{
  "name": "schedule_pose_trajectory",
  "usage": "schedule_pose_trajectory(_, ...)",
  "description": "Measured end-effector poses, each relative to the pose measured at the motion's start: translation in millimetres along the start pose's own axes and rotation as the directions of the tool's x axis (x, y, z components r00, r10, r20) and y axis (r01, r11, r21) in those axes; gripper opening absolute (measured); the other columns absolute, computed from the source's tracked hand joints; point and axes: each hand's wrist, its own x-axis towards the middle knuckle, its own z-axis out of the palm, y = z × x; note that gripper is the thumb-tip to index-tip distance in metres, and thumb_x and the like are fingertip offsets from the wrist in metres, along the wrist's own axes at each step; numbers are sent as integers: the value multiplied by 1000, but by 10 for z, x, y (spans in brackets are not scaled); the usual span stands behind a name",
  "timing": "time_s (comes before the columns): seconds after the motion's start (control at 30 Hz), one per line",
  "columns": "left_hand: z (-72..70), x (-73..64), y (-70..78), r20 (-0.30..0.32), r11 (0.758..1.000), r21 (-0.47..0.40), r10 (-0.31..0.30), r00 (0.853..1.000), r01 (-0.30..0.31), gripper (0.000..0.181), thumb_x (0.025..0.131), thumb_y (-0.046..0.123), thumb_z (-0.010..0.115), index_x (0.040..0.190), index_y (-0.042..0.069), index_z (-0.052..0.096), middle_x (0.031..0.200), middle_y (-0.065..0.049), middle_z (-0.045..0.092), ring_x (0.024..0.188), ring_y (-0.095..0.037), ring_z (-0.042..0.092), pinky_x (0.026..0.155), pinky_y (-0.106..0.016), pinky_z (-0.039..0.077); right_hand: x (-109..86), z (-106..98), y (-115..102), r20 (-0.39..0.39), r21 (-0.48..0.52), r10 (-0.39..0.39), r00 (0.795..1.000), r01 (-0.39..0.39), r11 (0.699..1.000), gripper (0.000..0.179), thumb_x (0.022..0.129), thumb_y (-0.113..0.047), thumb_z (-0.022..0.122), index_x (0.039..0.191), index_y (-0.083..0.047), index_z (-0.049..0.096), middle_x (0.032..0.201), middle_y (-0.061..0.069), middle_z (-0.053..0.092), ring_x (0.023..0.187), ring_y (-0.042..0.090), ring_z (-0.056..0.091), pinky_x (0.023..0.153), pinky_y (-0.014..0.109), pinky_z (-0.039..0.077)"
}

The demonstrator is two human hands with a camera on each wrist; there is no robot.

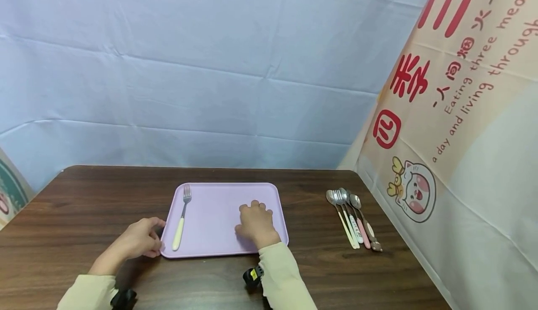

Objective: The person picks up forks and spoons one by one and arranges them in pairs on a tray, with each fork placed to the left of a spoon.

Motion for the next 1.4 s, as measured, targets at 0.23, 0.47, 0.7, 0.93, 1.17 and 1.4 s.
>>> schedule_pose_trajectory(0.23,4,6,-16,-8,1000,-6,8,1000,-8,49,69,-13,64,115,-16,48,66,-10,56,53,-19,59,48,-30,55,-35,-34,178,9,-5,35,999,-35,999,45,73,-29,73,111,-7,65,96,14,57,90,34,56,73,51,48)
schedule_pose_trajectory(0.47,-2,5,-10,-6,1000,-9,9,1000,-9,49,69,-13,63,115,-16,48,66,-10,56,54,-19,59,48,-30,55,-72,-80,322,23,23,72,997,-73,997,45,74,-28,74,112,-6,65,98,15,57,91,36,56,75,53,47)
schedule_pose_trajectory(0.7,-2,2,-2,-2,1000,3,-1,1000,1,49,69,-13,64,115,-15,49,67,-11,56,54,-19,59,49,-30,55,-80,-94,462,35,22,86,996,-86,996,45,74,-27,74,112,-6,64,98,16,56,89,34,55,72,52,48)
schedule_pose_trajectory(0.93,-5,-1,7,1,999,40,0,1000,-1,49,70,-11,64,116,-15,49,65,-9,56,52,-18,58,48,-30,54,-116,-106,608,38,21,117,992,-118,993,45,74,-25,74,113,-4,63,99,17,56,89,34,56,69,49,50)
schedule_pose_trajectory(1.17,-17,-4,3,2,1000,30,6,1000,-6,48,70,-12,64,116,-15,48,64,-9,57,53,-18,58,48,-31,54,-141,-145,714,49,54,149,988,-152,987,49,74,-25,74,115,-2,62,99,17,56,88,33,55,69,49,51)
schedule_pose_trajectory(1.4,4,7,-7,5,1000,17,-3,1000,3,49,70,-12,65,117,-15,48,65,-10,57,53,-19,59,49,-31,55,-199,-170,832,56,58,176,983,-179,982,47,76,-25,74,115,-1,62,102,18,56,91,34,55,74,52,49)
